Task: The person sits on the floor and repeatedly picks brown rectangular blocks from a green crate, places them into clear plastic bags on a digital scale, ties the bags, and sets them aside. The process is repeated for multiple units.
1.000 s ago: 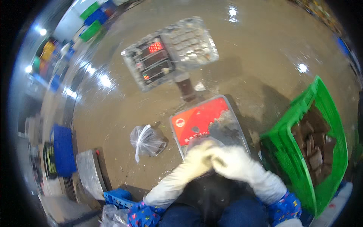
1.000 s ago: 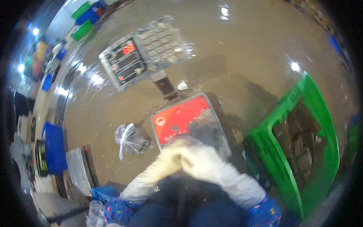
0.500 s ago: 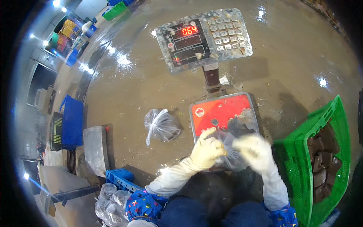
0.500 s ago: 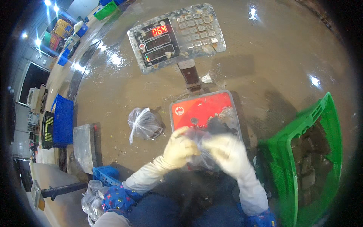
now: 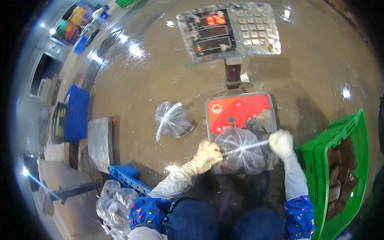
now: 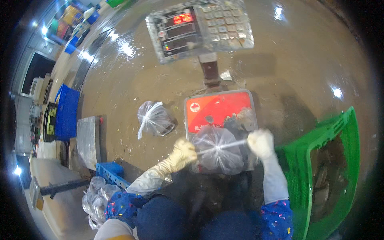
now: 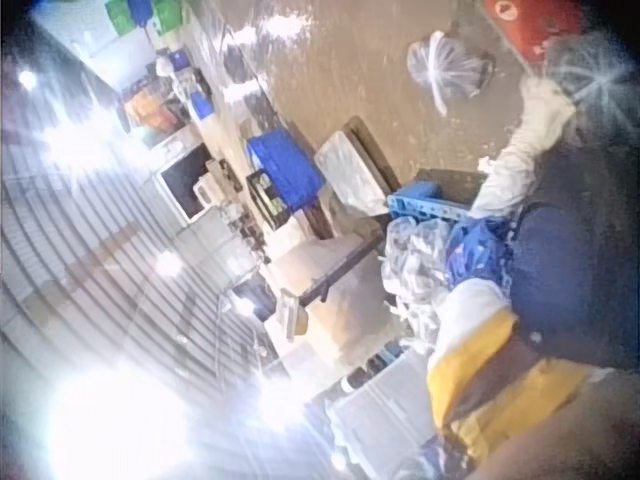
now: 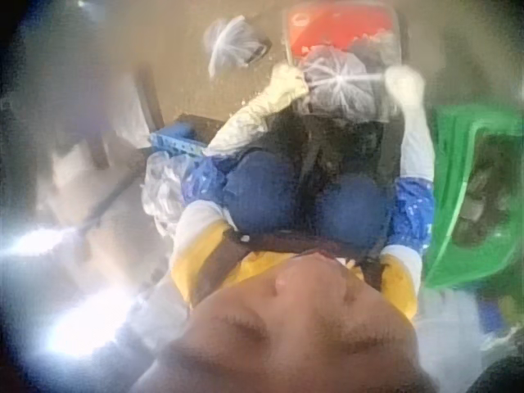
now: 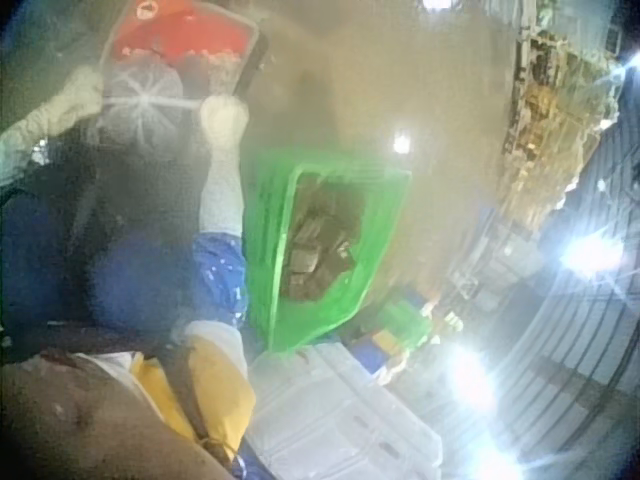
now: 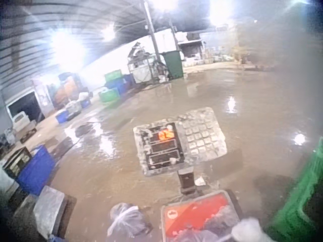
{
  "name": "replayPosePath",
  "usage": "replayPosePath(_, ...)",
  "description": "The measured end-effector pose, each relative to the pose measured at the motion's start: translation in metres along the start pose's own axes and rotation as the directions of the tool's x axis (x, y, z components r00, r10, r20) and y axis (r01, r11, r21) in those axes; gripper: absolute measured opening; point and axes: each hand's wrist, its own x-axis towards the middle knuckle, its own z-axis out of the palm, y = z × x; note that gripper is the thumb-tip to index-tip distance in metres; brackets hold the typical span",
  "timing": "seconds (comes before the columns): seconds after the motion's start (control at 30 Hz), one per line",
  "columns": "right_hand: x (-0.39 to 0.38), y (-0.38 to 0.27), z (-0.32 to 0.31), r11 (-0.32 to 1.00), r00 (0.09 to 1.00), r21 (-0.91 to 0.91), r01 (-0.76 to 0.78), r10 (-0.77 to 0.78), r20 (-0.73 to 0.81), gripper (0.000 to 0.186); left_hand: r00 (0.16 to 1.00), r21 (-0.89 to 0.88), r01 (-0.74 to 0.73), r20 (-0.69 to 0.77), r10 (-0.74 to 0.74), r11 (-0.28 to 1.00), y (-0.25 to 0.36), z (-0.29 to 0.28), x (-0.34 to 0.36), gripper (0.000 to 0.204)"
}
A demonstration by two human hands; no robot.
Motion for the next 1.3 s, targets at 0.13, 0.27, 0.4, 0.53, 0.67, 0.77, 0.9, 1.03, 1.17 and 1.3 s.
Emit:
replayPosePath(0.13,-0.040,-0.036,0.002,0.700,0.944,0.679,-0.218,0.328,-0.035,0.018,0.933,-0.062,0.244,-0.257,-0.252,0.968,0.025,-0.038,-0.092,0.059)
replayPosePath(0.27,-0.136,0.051,0.027,0.369,0.857,0.854,-0.366,0.492,0.155,0.048,0.643,0.321,0.608,-0.736,-0.213,0.726,0.089,-0.140,-0.235,0.072)
replayPosePath(0.4,-0.186,-0.007,-0.066,0.690,0.890,0.601,-0.402,0.449,0.080,0.037,0.250,0.213,0.916,-0.966,-0.070,0.339,0.220,-0.153,-0.419,0.056)
replayPosePath(0.53,-0.177,-0.077,-0.160,0.772,0.940,0.635,-0.026,0.235,-0.247,0.023,-0.227,-0.300,0.943,-0.898,-0.377,0.146,0.291,-0.063,-0.519,0.023)
replayPosePath(0.67,-0.164,-0.091,-0.216,0.658,0.908,0.736,0.159,0.196,-0.371,0.032,-0.232,-0.210,0.972,-0.754,-0.615,-0.109,0.287,-0.021,-0.520,0.055)
replayPosePath(0.77,-0.152,-0.094,-0.237,0.590,0.955,0.785,0.192,0.073,-0.289,0.041,-0.155,-0.147,0.988,-0.889,-0.430,-0.053,0.271,-0.003,-0.534,0.051)
replayPosePath(0.9,-0.174,-0.174,-0.249,0.701,0.966,0.675,0.229,-0.078,-0.246,0.036,-0.171,-0.159,0.953,-0.985,-0.026,-0.260,0.222,0.001,-0.581,0.056)
replayPosePath(1.03,-0.182,-0.207,-0.246,0.703,0.955,0.647,0.296,-0.194,-0.226,0.028,-0.114,-0.125,0.991,-0.974,-0.193,0.045,0.187,0.008,-0.600,0.046)
replayPosePath(1.17,-0.192,-0.222,-0.284,0.619,0.979,0.759,0.204,-0.110,-0.173,0.029,0.075,-0.542,0.065,-0.835,-0.546,0.838,0.292,-0.067,-0.459,0.014)
replayPosePath(1.3,-0.164,-0.289,-0.343,0.489,0.624,0.393,0.779,-0.663,-0.413,0.082,0.596,-0.575,-0.172,-0.707,-0.380,0.800,0.340,-0.138,-0.387,0.026)
